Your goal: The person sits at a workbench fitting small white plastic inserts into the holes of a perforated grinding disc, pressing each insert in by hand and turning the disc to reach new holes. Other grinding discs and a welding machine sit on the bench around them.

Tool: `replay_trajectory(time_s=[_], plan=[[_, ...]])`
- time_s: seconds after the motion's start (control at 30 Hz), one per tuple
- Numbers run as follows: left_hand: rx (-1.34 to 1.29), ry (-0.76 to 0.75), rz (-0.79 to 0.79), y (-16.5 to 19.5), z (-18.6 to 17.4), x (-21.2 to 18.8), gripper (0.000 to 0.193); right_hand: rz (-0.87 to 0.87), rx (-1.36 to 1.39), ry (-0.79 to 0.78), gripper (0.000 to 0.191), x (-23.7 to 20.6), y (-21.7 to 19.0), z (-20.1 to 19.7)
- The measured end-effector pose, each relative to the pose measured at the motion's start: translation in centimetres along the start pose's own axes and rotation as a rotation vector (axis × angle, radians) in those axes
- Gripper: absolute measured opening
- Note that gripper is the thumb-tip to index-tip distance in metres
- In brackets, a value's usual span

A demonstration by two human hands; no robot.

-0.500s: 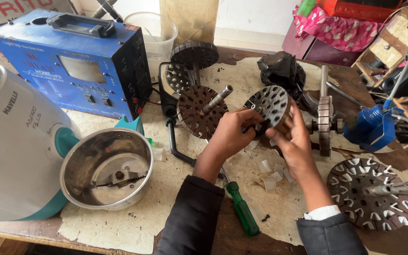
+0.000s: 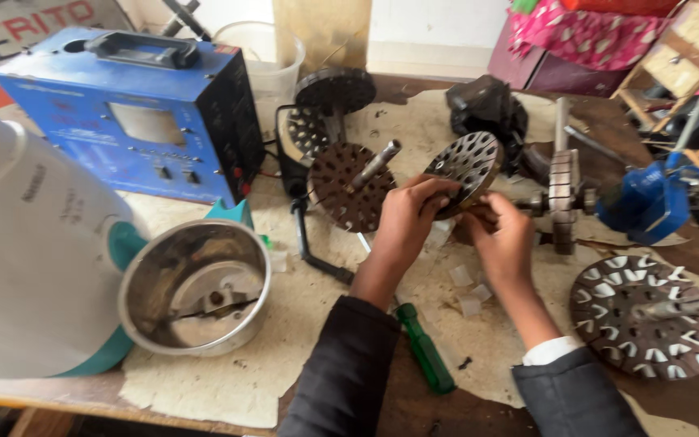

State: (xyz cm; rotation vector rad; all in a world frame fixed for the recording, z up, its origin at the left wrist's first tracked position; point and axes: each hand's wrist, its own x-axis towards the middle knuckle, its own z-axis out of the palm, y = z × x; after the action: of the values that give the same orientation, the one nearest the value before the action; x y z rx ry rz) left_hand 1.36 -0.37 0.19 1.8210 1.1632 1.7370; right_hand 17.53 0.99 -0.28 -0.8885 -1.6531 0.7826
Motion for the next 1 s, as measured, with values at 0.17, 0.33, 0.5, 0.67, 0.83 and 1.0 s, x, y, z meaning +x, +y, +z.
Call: replay_trajectory(time_s=[0.17, 0.33, 0.5, 0.67, 0.83, 1.0], plan=[[0.004, 0.000, 0.040, -0.5, 0.3, -0.2, 0.022, -0.173, -0.297, 0.058, 0.014, -0.6, -0.1, -0.5], [0.013, 0.012, 0.040, 0.3, 0.0, -0.1, 0.015, -0.131, -0.172, 0.034, 0.013, -0.3, -0.6, -0.1], [0.100, 0.020, -0.031, 1.0, 0.1, -0.2, 0.009, -0.178, -0.301, 0.026, 0.010, -0.3, -1.4, 0.1], [0.110, 0.015, 0.009, 0.9, 0.2, -0.3, 0.007, -0.189, -0.246, 0.006, 0.013, -0.5, -1.4, -0.1], [0.136, -0.007, 0.047, 0.9, 0.2, -0.5, 0.007, -0.211, -0.224, -0.011, 0.012, -0.3, -0.6, 0.0], [0.159, -0.045, 0.042, 0.9, 0.4, -0.6, 0.008, -0.217, -0.223, -0.018, 0.013, -0.4, -0.5, -0.2]])
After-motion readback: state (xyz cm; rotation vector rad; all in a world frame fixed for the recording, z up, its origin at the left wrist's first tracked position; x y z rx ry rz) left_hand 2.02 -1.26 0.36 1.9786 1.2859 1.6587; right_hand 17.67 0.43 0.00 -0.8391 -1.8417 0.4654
